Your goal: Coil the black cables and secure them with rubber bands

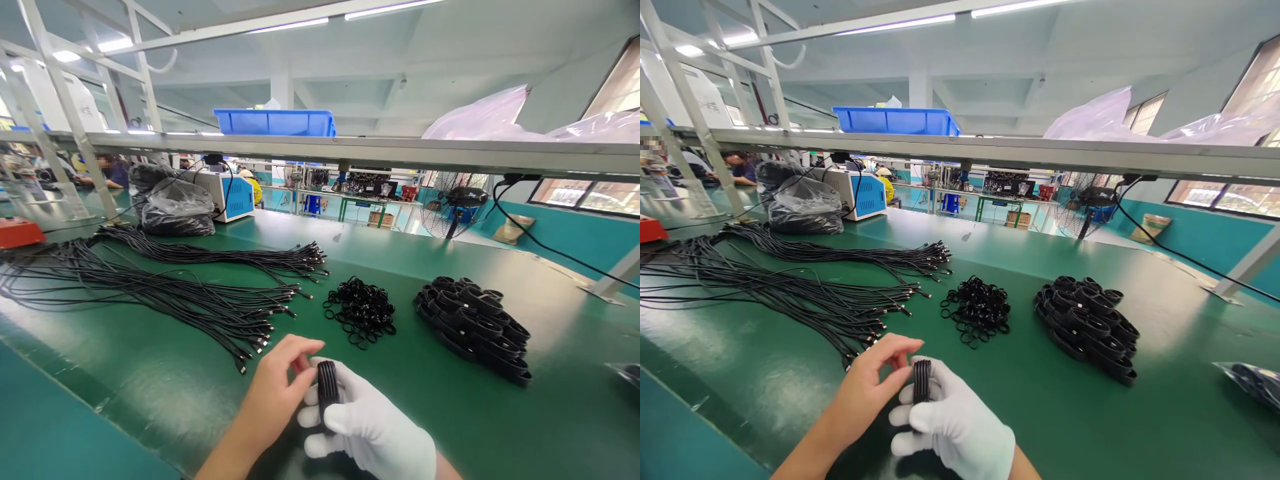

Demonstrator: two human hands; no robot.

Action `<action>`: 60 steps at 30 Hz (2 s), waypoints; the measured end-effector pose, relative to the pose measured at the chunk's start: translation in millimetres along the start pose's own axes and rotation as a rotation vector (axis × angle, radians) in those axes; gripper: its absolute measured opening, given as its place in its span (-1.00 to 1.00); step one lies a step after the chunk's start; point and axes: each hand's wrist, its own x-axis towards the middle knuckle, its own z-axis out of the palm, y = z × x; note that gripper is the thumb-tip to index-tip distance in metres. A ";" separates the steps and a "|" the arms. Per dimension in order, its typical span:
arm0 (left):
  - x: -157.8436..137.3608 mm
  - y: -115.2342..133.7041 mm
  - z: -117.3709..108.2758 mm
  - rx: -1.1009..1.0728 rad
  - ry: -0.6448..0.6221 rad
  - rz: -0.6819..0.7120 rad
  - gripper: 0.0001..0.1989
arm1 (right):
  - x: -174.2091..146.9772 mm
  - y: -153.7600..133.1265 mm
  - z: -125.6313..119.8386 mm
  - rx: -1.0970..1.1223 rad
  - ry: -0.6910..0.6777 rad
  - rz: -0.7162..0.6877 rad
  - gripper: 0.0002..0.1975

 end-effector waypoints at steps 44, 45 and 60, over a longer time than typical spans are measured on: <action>-0.3 -2.7 10.3 0.117 0.165 0.134 -0.70 | -0.3 -3.7 2.4 -0.083 -0.070 -0.039 -0.43; 1.0 -4.7 10.6 0.111 0.202 0.123 -0.73 | -1.1 -5.2 3.1 -0.080 -0.066 -0.049 -0.43; 0.7 -23.6 10.9 0.055 0.123 -0.004 -0.72 | 4.5 16.9 -9.7 -1.403 0.741 -0.845 -0.42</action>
